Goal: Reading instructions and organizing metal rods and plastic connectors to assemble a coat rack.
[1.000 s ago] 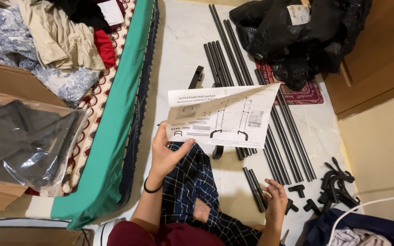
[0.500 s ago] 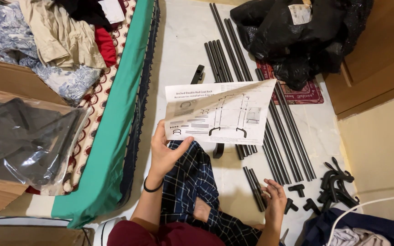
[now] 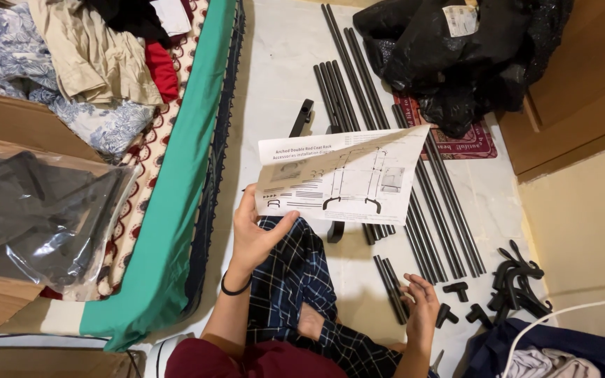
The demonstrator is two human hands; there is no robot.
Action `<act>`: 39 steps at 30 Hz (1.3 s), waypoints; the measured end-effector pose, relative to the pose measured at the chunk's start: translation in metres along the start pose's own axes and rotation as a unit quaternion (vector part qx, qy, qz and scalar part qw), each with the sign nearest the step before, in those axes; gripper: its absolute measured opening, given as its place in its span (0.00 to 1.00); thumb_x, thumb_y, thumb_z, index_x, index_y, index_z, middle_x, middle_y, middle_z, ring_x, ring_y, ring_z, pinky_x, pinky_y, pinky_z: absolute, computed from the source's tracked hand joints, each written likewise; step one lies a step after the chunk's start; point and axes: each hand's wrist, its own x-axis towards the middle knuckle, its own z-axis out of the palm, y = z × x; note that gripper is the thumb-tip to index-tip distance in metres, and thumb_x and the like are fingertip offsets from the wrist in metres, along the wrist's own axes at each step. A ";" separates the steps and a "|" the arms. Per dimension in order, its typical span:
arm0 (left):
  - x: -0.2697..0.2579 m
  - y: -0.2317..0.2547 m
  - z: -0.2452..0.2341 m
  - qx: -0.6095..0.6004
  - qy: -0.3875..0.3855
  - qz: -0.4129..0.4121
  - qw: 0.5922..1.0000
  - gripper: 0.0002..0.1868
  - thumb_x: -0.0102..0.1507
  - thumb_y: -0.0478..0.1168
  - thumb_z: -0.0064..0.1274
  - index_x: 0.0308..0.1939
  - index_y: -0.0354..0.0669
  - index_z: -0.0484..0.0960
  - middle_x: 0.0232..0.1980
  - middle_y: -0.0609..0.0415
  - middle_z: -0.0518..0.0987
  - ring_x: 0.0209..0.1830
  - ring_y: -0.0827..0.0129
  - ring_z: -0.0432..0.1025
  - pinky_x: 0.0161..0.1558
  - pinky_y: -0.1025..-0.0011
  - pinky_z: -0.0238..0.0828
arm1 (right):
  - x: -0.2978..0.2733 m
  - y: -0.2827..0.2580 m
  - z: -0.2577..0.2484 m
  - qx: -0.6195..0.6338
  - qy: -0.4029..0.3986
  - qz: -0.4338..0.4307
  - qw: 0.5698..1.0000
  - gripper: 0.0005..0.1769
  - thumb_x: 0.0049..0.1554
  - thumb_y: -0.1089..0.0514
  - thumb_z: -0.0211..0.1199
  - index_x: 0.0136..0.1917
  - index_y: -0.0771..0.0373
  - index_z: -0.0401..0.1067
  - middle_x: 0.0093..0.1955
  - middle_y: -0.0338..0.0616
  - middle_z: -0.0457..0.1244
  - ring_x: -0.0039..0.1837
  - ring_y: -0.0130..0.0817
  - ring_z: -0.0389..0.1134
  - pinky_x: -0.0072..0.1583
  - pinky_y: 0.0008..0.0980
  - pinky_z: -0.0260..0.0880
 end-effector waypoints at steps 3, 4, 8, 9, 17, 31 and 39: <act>0.000 -0.002 0.000 -0.006 0.012 0.007 1.000 0.29 0.60 0.26 0.63 0.63 0.30 0.68 0.56 0.46 0.81 0.55 0.68 0.77 0.57 0.71 0.76 | 0.003 0.005 -0.003 0.012 -0.010 -0.013 1.000 0.14 0.61 0.63 0.57 0.60 0.68 0.69 0.60 0.50 0.68 0.49 0.31 0.69 0.50 0.32 0.68; 0.002 -0.004 -0.001 -0.006 0.010 0.006 1.000 0.29 0.60 0.26 0.63 0.63 0.30 0.68 0.56 0.46 0.81 0.55 0.68 0.77 0.57 0.71 0.76 | 0.004 0.007 -0.004 0.013 -0.008 -0.012 1.000 0.14 0.61 0.63 0.57 0.60 0.68 0.69 0.60 0.50 0.68 0.49 0.31 0.69 0.50 0.32 0.68; 0.006 -0.013 -0.010 -0.033 0.099 -0.031 0.994 0.29 0.60 0.26 0.63 0.62 0.32 0.68 0.54 0.46 0.81 0.52 0.67 0.79 0.53 0.70 0.80 | 0.007 0.015 -0.007 0.031 -0.029 -0.019 0.999 0.14 0.61 0.63 0.57 0.60 0.68 0.69 0.60 0.49 0.68 0.48 0.31 0.69 0.50 0.31 0.68; 0.007 -0.015 -0.012 -0.045 0.122 -0.028 0.991 0.27 0.61 0.26 0.63 0.61 0.31 0.68 0.55 0.45 0.82 0.52 0.66 0.80 0.53 0.69 0.80 | 0.008 0.016 -0.008 0.027 -0.032 -0.016 0.999 0.14 0.61 0.63 0.57 0.60 0.67 0.69 0.60 0.49 0.68 0.48 0.31 0.69 0.50 0.32 0.68; 0.008 -0.023 -0.008 -0.056 0.124 -0.013 0.991 0.28 0.60 0.25 0.63 0.61 0.31 0.68 0.56 0.46 0.81 0.54 0.67 0.78 0.56 0.68 0.79 | 0.019 0.023 -0.009 0.000 -0.033 -0.003 0.999 0.14 0.61 0.62 0.57 0.60 0.66 0.69 0.60 0.47 0.69 0.49 0.31 0.69 0.51 0.31 0.66; 0.006 -0.013 0.014 -0.046 0.071 -0.035 0.996 0.27 0.61 0.27 0.62 0.62 0.31 0.68 0.55 0.46 0.82 0.53 0.70 0.78 0.54 0.73 0.77 | 0.016 0.021 -0.007 -0.021 -0.017 -0.004 1.000 0.15 0.63 0.62 0.57 0.62 0.69 0.70 0.59 0.49 0.69 0.51 0.33 0.68 0.51 0.30 0.67; 0.005 -0.011 0.014 -0.009 0.063 -0.027 0.998 0.27 0.61 0.29 0.63 0.61 0.31 0.69 0.53 0.46 0.83 0.51 0.70 0.79 0.53 0.73 0.77 | 0.021 0.027 -0.009 -0.019 -0.024 0.003 1.000 0.15 0.63 0.62 0.56 0.61 0.68 0.70 0.61 0.48 0.68 0.50 0.32 0.68 0.50 0.29 0.67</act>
